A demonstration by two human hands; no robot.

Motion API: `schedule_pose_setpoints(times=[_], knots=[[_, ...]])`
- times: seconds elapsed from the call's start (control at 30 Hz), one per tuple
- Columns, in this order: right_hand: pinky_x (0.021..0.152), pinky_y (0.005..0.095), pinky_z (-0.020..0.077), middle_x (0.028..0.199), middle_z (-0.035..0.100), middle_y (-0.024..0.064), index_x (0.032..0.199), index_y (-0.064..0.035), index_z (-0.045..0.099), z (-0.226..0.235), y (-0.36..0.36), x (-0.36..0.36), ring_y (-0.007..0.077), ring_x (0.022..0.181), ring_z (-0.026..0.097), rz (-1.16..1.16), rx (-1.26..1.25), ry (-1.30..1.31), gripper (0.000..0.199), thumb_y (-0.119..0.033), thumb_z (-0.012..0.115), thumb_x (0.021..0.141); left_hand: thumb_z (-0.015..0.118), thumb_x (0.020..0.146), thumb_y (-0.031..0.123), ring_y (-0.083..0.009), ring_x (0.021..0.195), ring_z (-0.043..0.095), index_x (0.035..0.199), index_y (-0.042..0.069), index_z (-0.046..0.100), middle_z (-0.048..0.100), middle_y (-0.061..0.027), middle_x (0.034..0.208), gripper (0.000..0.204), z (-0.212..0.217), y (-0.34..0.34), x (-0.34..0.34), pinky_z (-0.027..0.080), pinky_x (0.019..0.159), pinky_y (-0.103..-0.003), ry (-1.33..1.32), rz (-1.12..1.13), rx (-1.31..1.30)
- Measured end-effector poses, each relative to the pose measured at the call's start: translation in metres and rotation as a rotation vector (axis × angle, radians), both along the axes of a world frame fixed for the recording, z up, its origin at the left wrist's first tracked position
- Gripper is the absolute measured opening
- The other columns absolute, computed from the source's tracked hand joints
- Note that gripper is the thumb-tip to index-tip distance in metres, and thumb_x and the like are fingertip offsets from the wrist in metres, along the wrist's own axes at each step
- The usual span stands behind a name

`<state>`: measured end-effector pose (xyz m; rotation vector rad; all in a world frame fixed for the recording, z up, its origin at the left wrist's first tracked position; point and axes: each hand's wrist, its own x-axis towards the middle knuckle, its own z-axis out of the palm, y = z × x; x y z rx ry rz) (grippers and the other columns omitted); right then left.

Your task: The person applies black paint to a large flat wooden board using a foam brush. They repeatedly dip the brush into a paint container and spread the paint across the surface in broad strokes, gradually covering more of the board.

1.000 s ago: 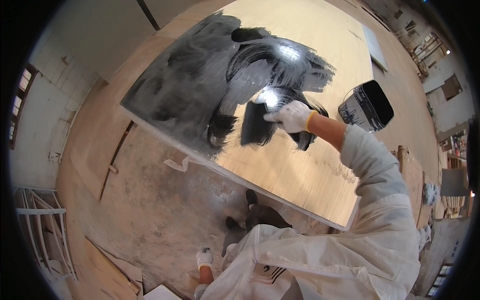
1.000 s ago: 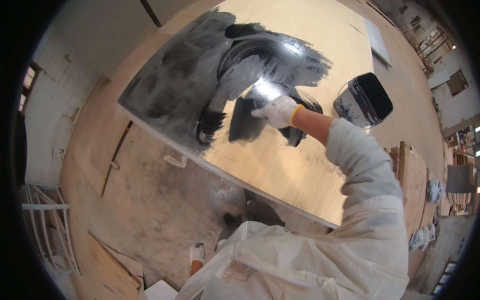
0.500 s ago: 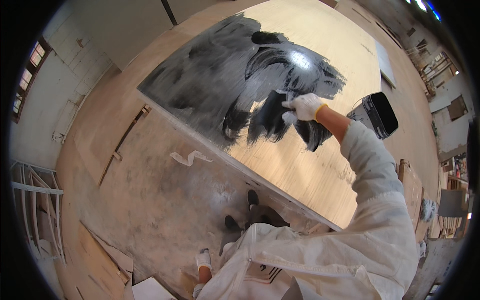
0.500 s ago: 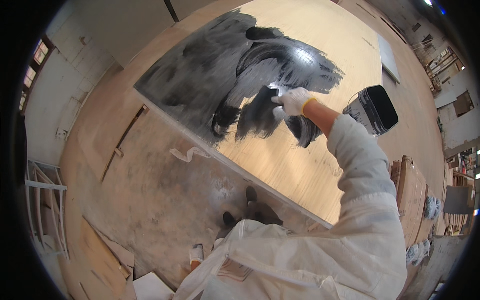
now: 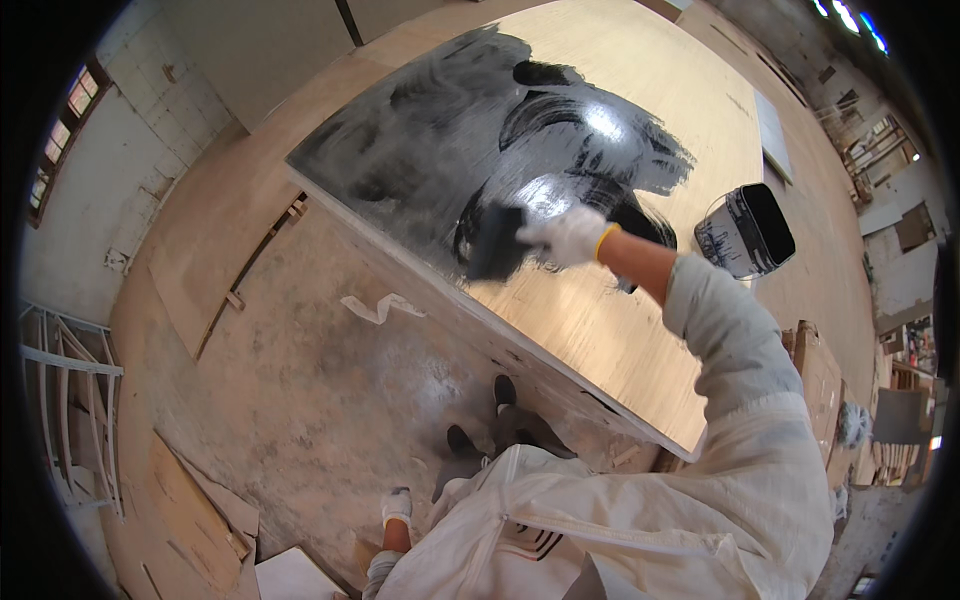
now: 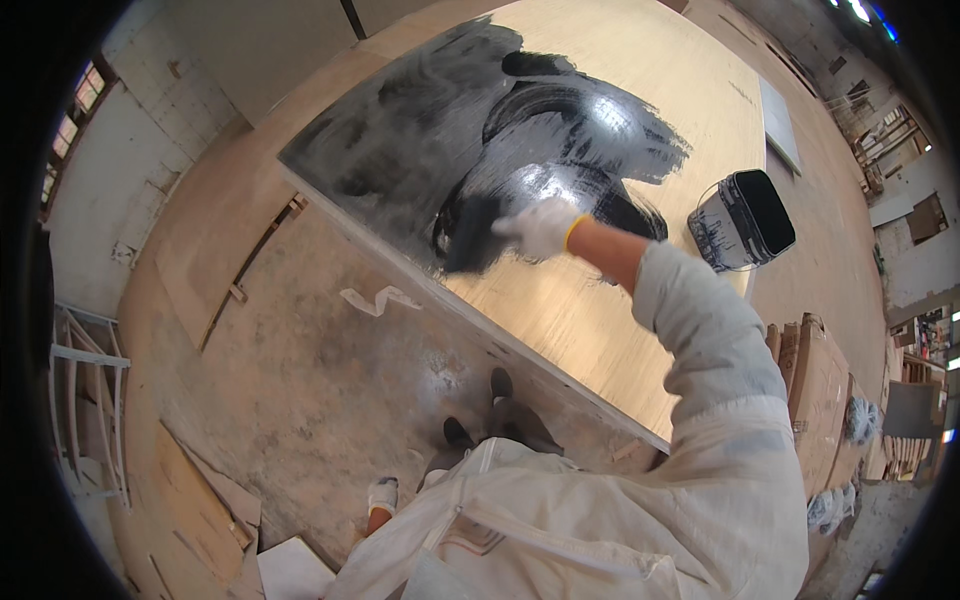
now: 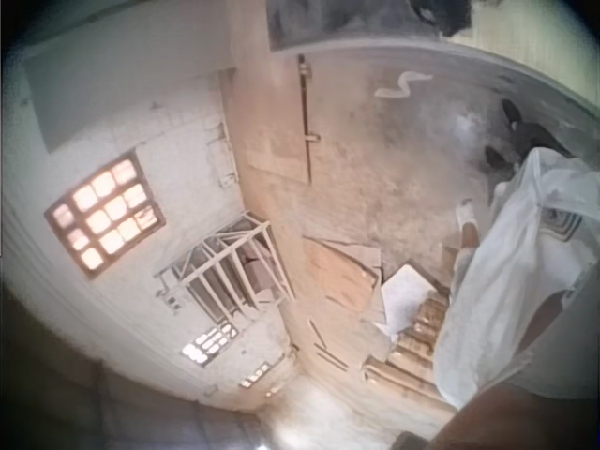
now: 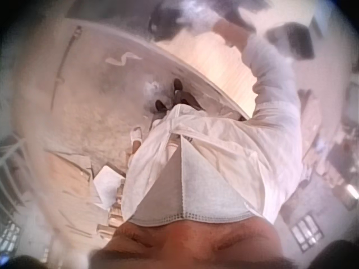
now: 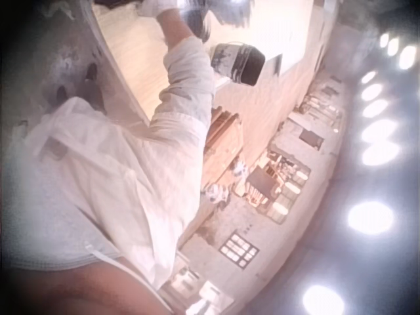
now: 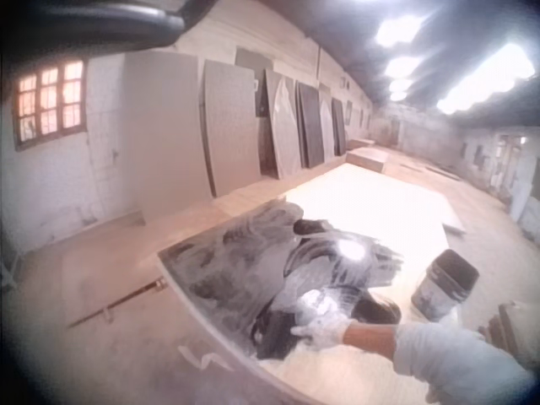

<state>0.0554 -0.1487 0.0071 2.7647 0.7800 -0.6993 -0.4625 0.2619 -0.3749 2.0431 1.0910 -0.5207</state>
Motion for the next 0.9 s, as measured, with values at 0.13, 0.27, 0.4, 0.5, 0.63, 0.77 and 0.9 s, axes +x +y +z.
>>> schedule_pose_setpoints(times=[0.13, 0.27, 0.4, 0.5, 0.63, 0.77, 0.9], knots=[[0.103, 0.0445, 0.0587, 0.139, 0.075, 0.0115, 0.161, -0.0385, 0.055, -0.012, -0.027, -0.013, 0.0327, 0.126, 0.073, 0.027, -0.052, -0.073, 0.056, -0.036, 0.057, 0.106, 0.066, 0.096, 0.027, -0.0363, 0.112, 0.078, 0.113, 0.007, 0.084, 0.082, -0.0181, 0.116, 0.032, -0.014, 0.004, -0.003, 0.059, 0.099, -0.045, -0.043, -0.006, -0.079], [0.099, 0.0468, 0.0594, 0.131, 0.079, 0.0114, 0.16, -0.0374, 0.057, -0.005, -0.035, 0.018, 0.0343, 0.115, 0.077, -0.017, -0.05, -0.118, 0.064, -0.058, 0.067, 0.101, 0.068, 0.095, 0.026, -0.0371, 0.113, 0.078, 0.114, 0.005, 0.084, 0.081, -0.0214, 0.116, 0.032, -0.029, 0.006, -0.004, 0.059, 0.099, -0.045, -0.066, -0.045, -0.072], [0.093, 0.0463, 0.0609, 0.119, 0.08, 0.0149, 0.158, -0.0422, 0.057, -0.01, 0.036, 0.017, 0.0362, 0.105, 0.078, 0.186, 0.007, -0.178, 0.06, -0.033, 0.064, 0.1, 0.071, 0.095, 0.024, -0.0359, 0.109, 0.079, 0.112, 0.001, 0.084, 0.081, -0.0244, 0.113, 0.031, -0.023, -0.006, 0.006, 0.059, 0.097, -0.043, -0.038, -0.075, -0.035], [0.1, 0.0462, 0.0589, 0.126, 0.078, 0.0142, 0.158, -0.0409, 0.058, 0.007, 0.035, 0.006, 0.0358, 0.114, 0.076, 0.133, -0.062, -0.037, 0.056, -0.043, 0.065, 0.103, 0.072, 0.096, 0.023, -0.03, 0.103, 0.078, 0.112, 0.001, 0.083, 0.083, -0.0185, 0.109, 0.029, -0.019, -0.003, 0.012, 0.059, 0.094, -0.04, -0.088, 0.023, -0.107], [0.1, 0.0443, 0.0574, 0.131, 0.078, 0.0082, 0.156, -0.044, 0.06, 0.013, -0.044, -0.008, 0.0307, 0.116, 0.076, 0.156, -0.189, 0.017, 0.05, -0.045, 0.064, 0.106, 0.072, 0.097, 0.021, -0.0271, 0.099, 0.077, 0.111, 0.0, 0.081, 0.083, -0.0149, 0.107, 0.027, -0.038, 0.007, -0.018, 0.059, 0.092, -0.039, -0.26, 0.237, -0.236], [0.091, 0.0433, 0.0584, 0.111, 0.079, 0.0105, 0.151, -0.0443, 0.065, 0.003, -0.127, 0.0, 0.0316, 0.104, 0.076, 0.021, -0.283, -0.119, 0.052, -0.029, 0.067, 0.102, 0.069, 0.098, 0.016, -0.0279, 0.103, 0.078, 0.111, 0.002, 0.083, 0.083, -0.0181, 0.109, 0.024, -0.048, 0.0, -0.07, 0.059, 0.095, -0.037, -0.163, 0.198, -0.146], [0.091, 0.0441, 0.0593, 0.107, 0.077, 0.0112, 0.154, -0.0444, 0.062, -0.002, -0.092, 0.037, 0.0327, 0.1, 0.075, 0.259, -0.264, -0.164, 0.051, -0.029, 0.065, 0.105, 0.07, 0.097, 0.018, -0.0289, 0.101, 0.079, 0.11, 0.002, 0.083, 0.083, -0.0181, 0.106, 0.025, -0.033, -0.035, -0.109, 0.059, 0.094, -0.039, -0.01, 0.247, -0.03]])
